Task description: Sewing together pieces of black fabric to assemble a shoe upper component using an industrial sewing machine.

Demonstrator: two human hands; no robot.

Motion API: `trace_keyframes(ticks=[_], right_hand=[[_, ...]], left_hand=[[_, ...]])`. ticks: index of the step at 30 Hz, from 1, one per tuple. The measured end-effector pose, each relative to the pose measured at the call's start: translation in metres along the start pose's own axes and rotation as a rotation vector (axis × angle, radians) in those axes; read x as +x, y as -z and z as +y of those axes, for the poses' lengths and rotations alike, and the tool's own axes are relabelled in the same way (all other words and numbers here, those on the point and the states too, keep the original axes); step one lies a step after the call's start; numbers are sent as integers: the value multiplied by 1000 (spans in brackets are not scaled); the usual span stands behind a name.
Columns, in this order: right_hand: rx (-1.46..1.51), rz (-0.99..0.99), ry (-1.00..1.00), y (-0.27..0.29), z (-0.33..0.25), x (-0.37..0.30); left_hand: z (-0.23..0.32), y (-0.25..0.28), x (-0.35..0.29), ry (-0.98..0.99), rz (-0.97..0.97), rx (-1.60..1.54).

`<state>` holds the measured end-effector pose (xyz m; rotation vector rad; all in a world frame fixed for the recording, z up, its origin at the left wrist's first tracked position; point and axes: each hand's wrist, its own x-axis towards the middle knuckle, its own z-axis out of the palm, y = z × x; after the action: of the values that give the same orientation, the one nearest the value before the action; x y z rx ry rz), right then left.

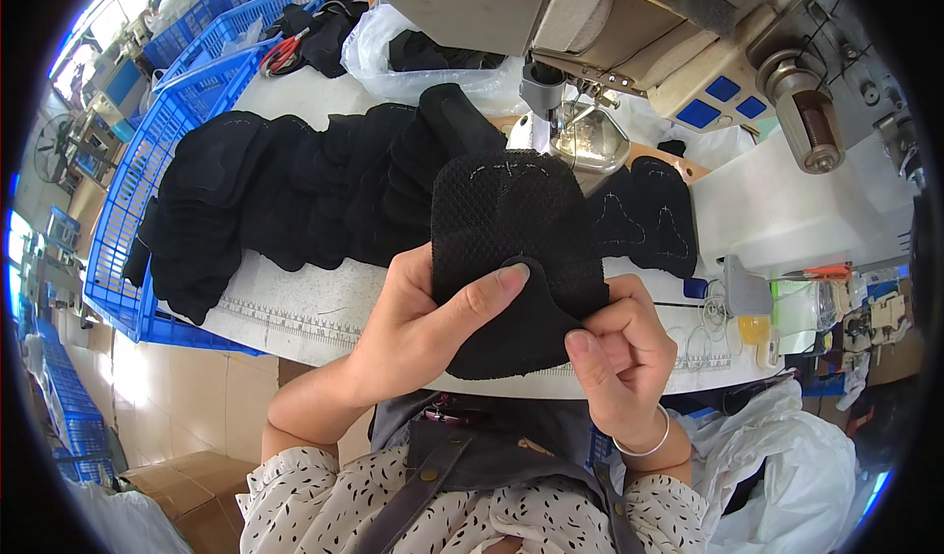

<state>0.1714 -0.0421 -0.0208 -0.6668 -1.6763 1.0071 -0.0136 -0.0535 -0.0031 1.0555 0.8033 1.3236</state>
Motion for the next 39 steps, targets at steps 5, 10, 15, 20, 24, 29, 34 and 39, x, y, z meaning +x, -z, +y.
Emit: trace_keyframes(ticks=[5, 10, 15, 20, 24, 29, 34, 39], right_hand=[[3, -10, 23, 0, 3, 1], [0, -4, 9, -1, 5, 1], [3, -3, -31, 1, 8, 3], [189, 19, -60, -2, 8, 11], [387, 150, -242, -2, 5, 31], [365, -280, -566, 15, 5, 64], [372, -171, -503, 21, 7, 80], [311, -97, -535, 26, 9, 84]], left_hand=[[-2, 1, 0, -3, 10, 1], [-3, 3, 1, -10, 12, -21], [-3, 3, 3, 8, 35, -62], [-3, 7, 11, -15, 19, -18], [0, 8, 22, -9, 57, -76], [17, 15, 50, 86, 88, -96], [30, 13, 84, 253, 207, 31], [42, 11, 109, 85, 94, 337]])
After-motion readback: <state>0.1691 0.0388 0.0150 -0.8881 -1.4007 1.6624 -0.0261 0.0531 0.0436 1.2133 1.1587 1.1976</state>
